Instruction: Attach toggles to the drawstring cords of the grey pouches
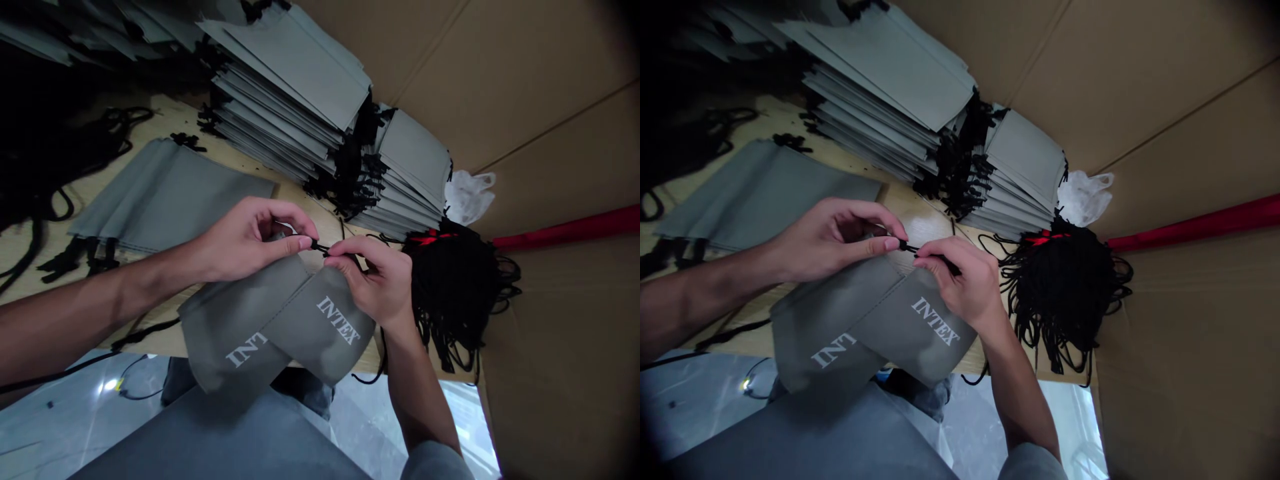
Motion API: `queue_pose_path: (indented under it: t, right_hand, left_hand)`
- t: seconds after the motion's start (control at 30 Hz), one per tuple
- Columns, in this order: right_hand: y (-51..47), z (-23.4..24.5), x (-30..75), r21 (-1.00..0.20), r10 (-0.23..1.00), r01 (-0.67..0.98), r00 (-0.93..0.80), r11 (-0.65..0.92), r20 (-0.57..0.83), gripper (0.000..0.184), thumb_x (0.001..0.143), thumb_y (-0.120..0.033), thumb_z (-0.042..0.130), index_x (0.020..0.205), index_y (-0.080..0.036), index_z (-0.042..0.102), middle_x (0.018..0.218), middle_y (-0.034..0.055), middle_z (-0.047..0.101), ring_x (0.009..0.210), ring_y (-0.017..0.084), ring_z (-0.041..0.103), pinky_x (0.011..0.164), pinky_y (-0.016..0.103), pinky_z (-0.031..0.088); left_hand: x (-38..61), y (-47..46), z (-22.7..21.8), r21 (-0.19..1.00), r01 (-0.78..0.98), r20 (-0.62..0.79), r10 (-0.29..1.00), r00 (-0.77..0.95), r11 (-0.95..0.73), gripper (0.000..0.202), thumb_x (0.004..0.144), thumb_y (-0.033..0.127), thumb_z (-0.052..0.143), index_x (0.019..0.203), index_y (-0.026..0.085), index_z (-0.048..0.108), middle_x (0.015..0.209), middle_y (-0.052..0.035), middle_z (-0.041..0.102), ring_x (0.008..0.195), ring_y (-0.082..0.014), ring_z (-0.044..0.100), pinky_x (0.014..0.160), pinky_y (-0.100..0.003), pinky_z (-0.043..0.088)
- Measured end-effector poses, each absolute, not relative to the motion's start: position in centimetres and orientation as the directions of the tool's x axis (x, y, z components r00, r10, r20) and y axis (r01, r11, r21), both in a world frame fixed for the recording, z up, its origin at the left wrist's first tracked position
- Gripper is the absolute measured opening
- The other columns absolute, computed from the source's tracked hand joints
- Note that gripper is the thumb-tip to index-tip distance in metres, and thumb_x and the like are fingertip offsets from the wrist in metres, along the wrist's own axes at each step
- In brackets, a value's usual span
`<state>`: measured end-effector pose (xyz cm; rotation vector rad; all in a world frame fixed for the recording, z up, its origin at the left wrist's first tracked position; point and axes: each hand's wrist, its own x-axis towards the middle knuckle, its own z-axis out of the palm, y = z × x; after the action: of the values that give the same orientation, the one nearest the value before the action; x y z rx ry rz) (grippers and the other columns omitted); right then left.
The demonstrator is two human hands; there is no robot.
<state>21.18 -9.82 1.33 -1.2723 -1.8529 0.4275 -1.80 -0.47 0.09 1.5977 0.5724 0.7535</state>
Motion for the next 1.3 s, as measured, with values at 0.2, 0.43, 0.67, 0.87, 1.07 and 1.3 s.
queue_pose_path:
  t: [0.2,0.43,0.67,0.87,1.07,1.3]
  right_hand:
    - [-10.2,0.1,20.6,-0.752,0.904,0.542,-0.034,0.375,0.427,0.02,0.093,-0.031,0.087,0.097,-0.027,0.069,0.087,-0.0023,0.077,0.079,0.017,0.077,0.075,0.03,0.063]
    - [-10.0,0.0,20.2,-0.755,0.9,0.548,0.011,0.359,0.436,0.02,0.092,-0.03,0.087,0.094,-0.026,0.067,0.082,-0.0041,0.075,0.07,0.014,0.072,0.072,0.028,0.062]
    - [-10.1,0.3,20.1,-0.76,0.905,0.551,0.021,0.344,0.425,0.02,0.092,-0.031,0.087,0.092,-0.026,0.067,0.081,-0.0039,0.075,0.069,0.014,0.072,0.068,0.027,0.061]
    - [-10.2,0.5,20.3,-0.757,0.913,0.569,0.023,0.322,0.406,0.02,0.093,-0.034,0.087,0.093,-0.027,0.067,0.081,-0.004,0.076,0.069,0.014,0.072,0.068,0.028,0.061]
    - [-10.1,0.5,20.3,-0.773,0.92,0.555,0.032,0.309,0.391,0.023,0.091,-0.034,0.088,0.093,-0.026,0.067,0.08,-0.0042,0.076,0.066,0.014,0.071,0.065,0.027,0.059]
    - [-10.1,0.4,20.3,-0.78,0.927,0.554,0.037,0.291,0.372,0.024,0.091,-0.037,0.088,0.092,-0.026,0.067,0.079,-0.004,0.075,0.063,0.013,0.069,0.066,0.028,0.059]
  left_hand:
    - [-1.7,-0.5,-0.2,0.987,-0.05,0.146,0.733,0.664,-0.151,0.023,0.095,0.033,0.083,0.115,0.022,0.084,0.101,-0.0031,0.085,0.091,-0.0129,0.077,0.077,-0.017,0.058]
    - [-1.8,-1.0,0.5,0.971,0.001,0.183,0.751,0.634,-0.238,0.024,0.093,0.037,0.083,0.108,0.019,0.084,0.095,-0.0058,0.082,0.075,-0.0128,0.069,0.06,-0.02,0.051]
    - [-1.6,-1.1,0.3,0.968,-0.017,0.207,0.754,0.624,-0.251,0.023,0.091,0.038,0.085,0.102,0.019,0.08,0.085,-0.0028,0.075,0.065,-0.0098,0.057,0.055,-0.02,0.044]
    - [-1.7,-1.0,0.1,0.967,-0.01,0.203,0.753,0.626,-0.253,0.024,0.091,0.041,0.085,0.103,0.02,0.082,0.085,-0.0026,0.077,0.064,-0.011,0.059,0.055,-0.023,0.043]
    - [-1.6,-1.0,0.3,0.972,-0.03,0.2,0.751,0.63,-0.234,0.023,0.091,0.039,0.086,0.101,0.019,0.082,0.082,-0.0014,0.076,0.065,-0.0101,0.06,0.056,-0.021,0.043]
    - [-1.7,-0.8,0.3,0.977,-0.059,0.195,0.738,0.646,-0.207,0.023,0.091,0.038,0.087,0.101,0.018,0.081,0.081,-0.0023,0.076,0.067,-0.0103,0.064,0.058,-0.019,0.047]
